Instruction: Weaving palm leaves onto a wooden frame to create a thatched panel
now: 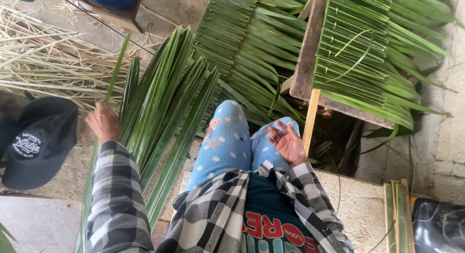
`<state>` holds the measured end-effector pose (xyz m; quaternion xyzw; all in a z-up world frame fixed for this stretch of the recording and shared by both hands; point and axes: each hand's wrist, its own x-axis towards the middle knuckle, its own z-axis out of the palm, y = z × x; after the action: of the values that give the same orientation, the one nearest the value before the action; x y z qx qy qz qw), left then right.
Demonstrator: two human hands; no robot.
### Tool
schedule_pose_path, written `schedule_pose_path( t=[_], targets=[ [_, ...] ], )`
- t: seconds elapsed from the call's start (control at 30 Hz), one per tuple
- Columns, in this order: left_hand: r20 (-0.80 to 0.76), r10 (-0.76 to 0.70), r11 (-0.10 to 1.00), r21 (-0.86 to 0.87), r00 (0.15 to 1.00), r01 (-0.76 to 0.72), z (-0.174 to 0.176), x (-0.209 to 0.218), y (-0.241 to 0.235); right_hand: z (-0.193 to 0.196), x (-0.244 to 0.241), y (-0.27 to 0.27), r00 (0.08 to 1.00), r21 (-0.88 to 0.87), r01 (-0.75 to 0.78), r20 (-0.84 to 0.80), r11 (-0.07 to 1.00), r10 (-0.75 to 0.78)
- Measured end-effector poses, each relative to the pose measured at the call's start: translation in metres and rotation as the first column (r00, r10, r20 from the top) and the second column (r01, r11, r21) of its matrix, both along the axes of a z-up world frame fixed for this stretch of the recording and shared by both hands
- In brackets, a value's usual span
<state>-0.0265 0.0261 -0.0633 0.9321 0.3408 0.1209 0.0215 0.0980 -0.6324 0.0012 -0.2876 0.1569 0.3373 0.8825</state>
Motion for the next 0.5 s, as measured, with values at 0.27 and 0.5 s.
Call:
schedule_pose_path(
  t=[0.27,0.5],
  targets=[
    [-0.123,0.014,1.0,0.0,0.992,-0.014,0.017,0.006,0.002,0.013,-0.002,0.006,1.0,0.021,0.01,0.006,1.0,-0.01],
    [0.033,0.035,0.985,-0.169,0.999,-0.029,0.029,0.009,-0.044,0.002,0.001,0.001,1.0,0.004,-0.003,-0.004,1.0,0.003]
  ],
)
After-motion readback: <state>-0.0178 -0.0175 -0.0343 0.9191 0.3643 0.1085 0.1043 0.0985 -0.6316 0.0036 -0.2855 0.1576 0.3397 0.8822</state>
